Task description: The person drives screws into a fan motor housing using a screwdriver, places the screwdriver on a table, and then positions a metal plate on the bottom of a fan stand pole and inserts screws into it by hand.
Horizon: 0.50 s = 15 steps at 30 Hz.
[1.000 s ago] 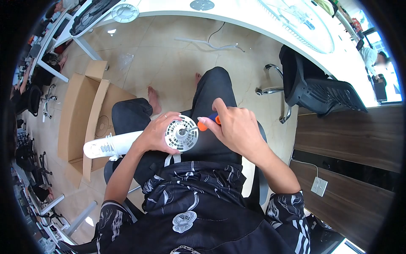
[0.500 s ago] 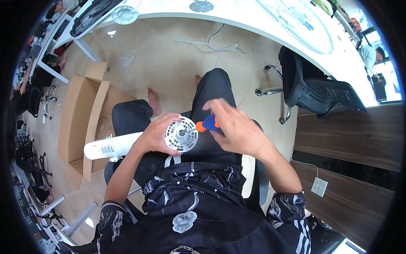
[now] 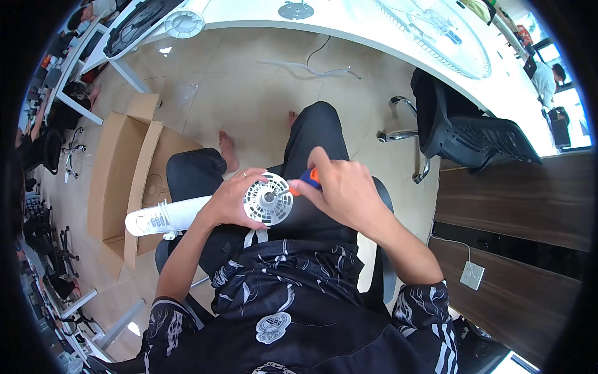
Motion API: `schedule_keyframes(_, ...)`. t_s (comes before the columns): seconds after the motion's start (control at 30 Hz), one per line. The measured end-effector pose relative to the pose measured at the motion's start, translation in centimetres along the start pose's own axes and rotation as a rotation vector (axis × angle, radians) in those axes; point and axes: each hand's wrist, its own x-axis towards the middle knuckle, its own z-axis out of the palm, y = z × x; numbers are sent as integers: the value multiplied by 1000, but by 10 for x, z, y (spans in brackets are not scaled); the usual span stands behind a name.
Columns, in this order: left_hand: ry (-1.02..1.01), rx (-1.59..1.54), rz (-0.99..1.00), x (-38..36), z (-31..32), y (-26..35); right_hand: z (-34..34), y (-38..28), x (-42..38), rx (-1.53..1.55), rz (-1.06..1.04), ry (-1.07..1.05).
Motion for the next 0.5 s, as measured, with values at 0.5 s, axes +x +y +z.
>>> schedule_keyframes(0.5, -2, -8, 0, -1, 0, -1, -2, 6, 3, -39, -210, 224)
